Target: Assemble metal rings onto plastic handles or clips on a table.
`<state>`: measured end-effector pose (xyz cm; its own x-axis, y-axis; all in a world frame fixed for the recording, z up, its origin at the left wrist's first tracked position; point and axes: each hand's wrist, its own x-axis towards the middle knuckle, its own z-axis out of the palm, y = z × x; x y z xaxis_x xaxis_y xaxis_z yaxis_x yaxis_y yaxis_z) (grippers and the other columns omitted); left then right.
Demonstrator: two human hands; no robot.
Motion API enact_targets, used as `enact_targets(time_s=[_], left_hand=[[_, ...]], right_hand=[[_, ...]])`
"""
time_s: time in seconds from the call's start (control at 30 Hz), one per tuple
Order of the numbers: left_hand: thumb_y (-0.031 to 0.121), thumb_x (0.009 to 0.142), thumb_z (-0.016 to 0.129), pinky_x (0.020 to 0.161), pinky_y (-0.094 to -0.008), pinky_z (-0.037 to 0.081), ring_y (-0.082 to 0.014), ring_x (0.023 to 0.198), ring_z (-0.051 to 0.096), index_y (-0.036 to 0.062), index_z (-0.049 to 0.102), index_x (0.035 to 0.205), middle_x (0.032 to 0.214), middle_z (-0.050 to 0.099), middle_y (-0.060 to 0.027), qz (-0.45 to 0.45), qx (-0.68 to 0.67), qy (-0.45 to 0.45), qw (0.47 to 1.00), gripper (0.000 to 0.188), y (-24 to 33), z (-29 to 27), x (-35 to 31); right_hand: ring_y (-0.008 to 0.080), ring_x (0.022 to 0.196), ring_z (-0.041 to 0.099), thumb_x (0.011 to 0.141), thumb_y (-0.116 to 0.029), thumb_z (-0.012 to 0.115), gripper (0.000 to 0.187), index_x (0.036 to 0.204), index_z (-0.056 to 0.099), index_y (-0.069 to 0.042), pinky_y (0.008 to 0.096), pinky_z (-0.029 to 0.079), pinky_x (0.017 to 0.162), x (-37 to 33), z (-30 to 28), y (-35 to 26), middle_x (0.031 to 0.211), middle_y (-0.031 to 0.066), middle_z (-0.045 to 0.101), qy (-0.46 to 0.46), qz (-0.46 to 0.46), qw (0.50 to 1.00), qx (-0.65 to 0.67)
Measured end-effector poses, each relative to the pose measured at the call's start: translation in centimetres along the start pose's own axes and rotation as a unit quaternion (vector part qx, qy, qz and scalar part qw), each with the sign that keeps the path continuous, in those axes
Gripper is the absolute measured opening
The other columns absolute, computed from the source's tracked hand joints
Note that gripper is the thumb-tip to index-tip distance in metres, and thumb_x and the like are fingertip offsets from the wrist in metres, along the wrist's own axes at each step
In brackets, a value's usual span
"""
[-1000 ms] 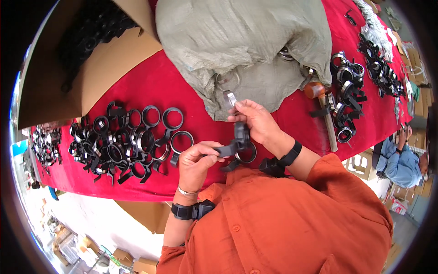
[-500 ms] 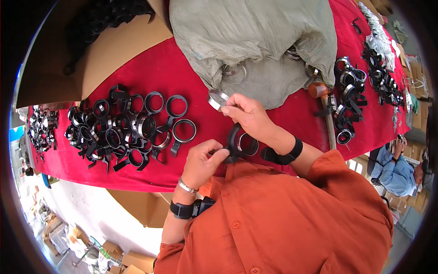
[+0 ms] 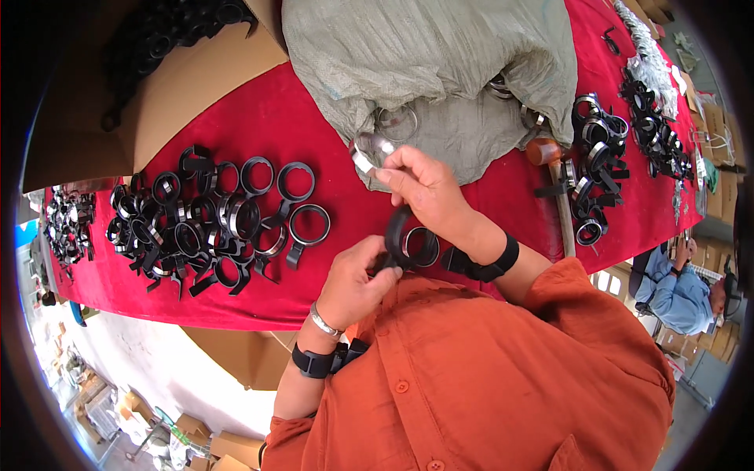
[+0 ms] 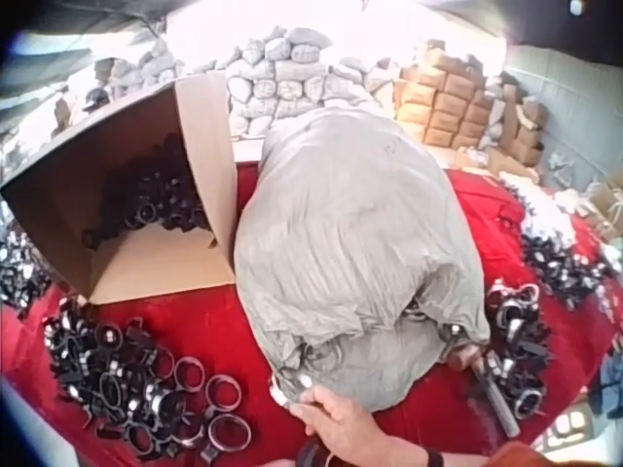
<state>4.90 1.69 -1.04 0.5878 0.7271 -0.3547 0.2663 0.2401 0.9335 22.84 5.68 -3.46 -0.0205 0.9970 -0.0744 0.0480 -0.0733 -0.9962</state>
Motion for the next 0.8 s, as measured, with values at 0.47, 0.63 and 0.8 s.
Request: enact_targets(time_s=[0.47,0.63,0.8], left_hand=[[0.001,0.085,0.051,0.062,-0.0250,0.049,-0.0136,0.070,0.057,0.0007,0.051,0.095,0.089,0.059,-0.0074,-0.007,-0.246,0.157,0.956,0.010,-0.9,-0.4,1.2],[0.002,0.085,0.052,0.062,-0.0251,0.049,-0.0129,0.070,0.058,0.0005,0.051,0.095,0.088,0.058,-0.0059,-0.003,-0.237,0.152,0.960,0.011,-0.9,-0.5,1.0],[0.008,0.087,0.050,0.062,-0.0263,0.050,-0.0129,0.069,0.058,0.0009,0.052,0.095,0.088,0.058,-0.0057,0.012,-0.231,0.149,0.961,0.011,-0.9,-0.5,0.7]], right_hand=[[0.0207,0.062,0.057,0.073,-0.009,0.064,0.007,0.078,0.059,-0.008,0.0316,0.046,0.051,-2.8,1.1,-2.0,0.076,0.0054,0.052,-0.034,-0.246,0.939,-0.240],[0.0213,0.062,0.057,0.074,-0.008,0.064,0.007,0.079,0.058,-0.006,0.0316,0.047,0.051,-2.9,1.2,-1.8,0.076,0.0055,0.051,-0.036,-0.242,0.936,-0.255],[0.0218,0.062,0.057,0.075,-0.007,0.063,0.008,0.080,0.057,-0.006,0.0323,0.047,0.051,-3.0,1.4,-2.3,0.078,0.0057,0.051,-0.023,-0.241,0.932,-0.271]])
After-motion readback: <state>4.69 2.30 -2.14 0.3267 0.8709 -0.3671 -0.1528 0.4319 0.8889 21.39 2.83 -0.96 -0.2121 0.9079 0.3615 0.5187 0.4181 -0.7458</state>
